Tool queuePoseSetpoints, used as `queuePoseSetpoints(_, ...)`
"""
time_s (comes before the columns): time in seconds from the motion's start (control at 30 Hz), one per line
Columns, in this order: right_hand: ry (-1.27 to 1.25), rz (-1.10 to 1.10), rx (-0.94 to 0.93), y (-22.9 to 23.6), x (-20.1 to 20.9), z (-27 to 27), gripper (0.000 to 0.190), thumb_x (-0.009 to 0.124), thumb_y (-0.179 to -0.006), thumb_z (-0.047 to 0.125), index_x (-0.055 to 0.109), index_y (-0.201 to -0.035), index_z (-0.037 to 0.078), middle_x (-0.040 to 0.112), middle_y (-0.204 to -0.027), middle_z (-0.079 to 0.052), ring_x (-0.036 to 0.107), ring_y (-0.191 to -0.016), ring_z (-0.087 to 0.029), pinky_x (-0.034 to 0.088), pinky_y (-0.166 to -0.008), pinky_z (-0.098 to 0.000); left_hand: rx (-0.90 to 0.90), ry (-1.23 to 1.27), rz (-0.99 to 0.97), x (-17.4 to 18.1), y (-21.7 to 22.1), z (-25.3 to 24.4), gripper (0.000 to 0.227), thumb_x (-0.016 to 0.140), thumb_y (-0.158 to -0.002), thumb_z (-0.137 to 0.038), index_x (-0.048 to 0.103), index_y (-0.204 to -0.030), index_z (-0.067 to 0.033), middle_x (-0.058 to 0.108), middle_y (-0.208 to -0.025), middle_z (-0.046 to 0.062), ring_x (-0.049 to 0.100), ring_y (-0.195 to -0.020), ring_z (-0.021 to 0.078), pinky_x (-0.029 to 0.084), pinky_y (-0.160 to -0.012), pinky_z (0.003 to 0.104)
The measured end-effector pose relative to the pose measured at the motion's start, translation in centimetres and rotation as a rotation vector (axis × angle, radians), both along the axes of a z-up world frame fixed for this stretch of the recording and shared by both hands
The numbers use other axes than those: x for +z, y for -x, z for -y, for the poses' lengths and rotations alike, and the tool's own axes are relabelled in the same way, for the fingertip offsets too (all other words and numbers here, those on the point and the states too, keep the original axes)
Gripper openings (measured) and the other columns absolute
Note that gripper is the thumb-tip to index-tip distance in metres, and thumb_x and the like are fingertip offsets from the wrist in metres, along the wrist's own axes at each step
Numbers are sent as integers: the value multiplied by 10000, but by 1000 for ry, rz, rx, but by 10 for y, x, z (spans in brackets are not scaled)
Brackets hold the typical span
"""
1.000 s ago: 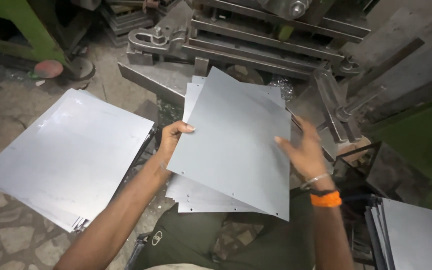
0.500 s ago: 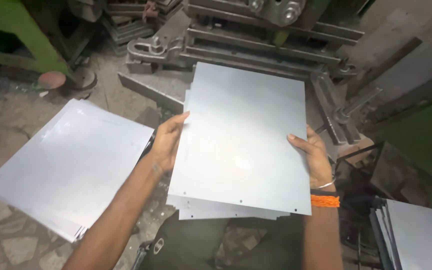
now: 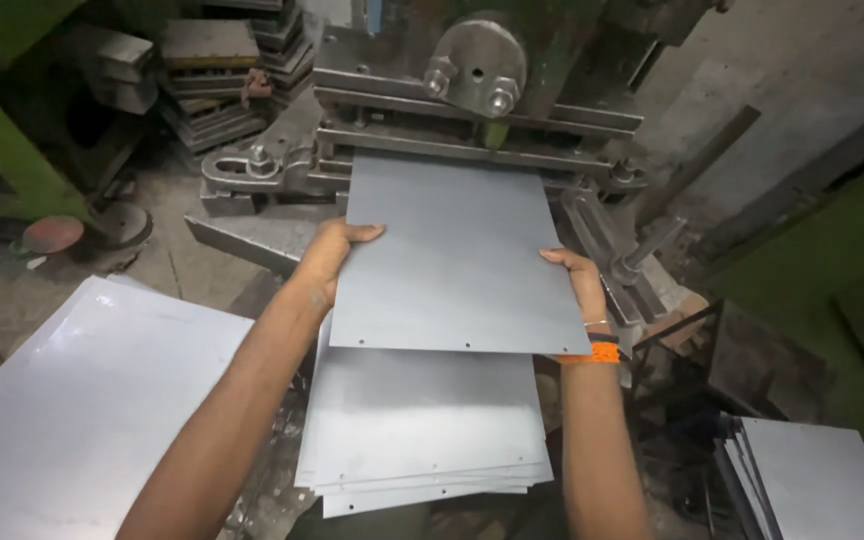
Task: The recorder is feeding thin metal sheets into an industrial stamping machine and stacking the processed parts into separate piles.
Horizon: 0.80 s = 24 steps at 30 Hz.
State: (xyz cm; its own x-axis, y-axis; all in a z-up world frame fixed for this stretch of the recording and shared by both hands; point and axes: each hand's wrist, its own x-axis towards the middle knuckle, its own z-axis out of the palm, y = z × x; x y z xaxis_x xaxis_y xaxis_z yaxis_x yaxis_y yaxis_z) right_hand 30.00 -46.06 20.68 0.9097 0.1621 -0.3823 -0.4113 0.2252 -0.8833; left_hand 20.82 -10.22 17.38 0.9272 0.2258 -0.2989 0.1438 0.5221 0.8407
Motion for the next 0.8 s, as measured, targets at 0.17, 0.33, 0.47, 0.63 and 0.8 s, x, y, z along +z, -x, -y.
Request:
queuePoseSetpoints(0.17,-71,-80,1,-57,-64,30,338,760,-780,186,717,-1103,95,739,-974,-87,728,-870,-205,522,-887,-335,45,-147,-59,31,18,20,660,790,-787,-161,595,-1408,-51,717,-1123,211,729,-1034,324,563,-896,487)
queuePoseSetpoints(0.33,271,352,66,-11,-35,28,343,601,-874,42,713,-1197,71,693,-1121,-104,615,-1086,-143,434,-1043,-288,82,-277,-71,47,25,41,661,819,-753,-185,637,-1368,-22,724,-1126,237,715,-1075,362,552,-890,506)
queuePoseSetpoints(0.47,337,480,94,-26,-51,31,391,576,-852,-31,711,-1212,38,688,-1093,-146,598,-1062,-199,436,-1029,-334,128,-277,-64,40,22,42,646,839,-714,-194,676,-1319,-36,738,-1078,225,728,-1034,348,564,-860,496)
queuePoseSetpoints(0.63,103,94,29,-40,-44,32,218,689,-878,190,755,-1077,130,717,-867,-58,675,-808,-128,489,-852,-242,113,-328,-74,49,26,44,621,833,-731,-222,685,-1307,-42,738,-1111,228,708,-1086,365,554,-887,477)
queuePoseSetpoints(0.8,130,104,48,-66,-64,45,242,692,-872,184,745,-1098,118,722,-858,-82,684,-811,-131,499,-825,-239,150,-292,-82,53,30,47,617,814,-721,-175,684,-1300,-7,745,-1069,222,730,-1027,341,565,-859,472)
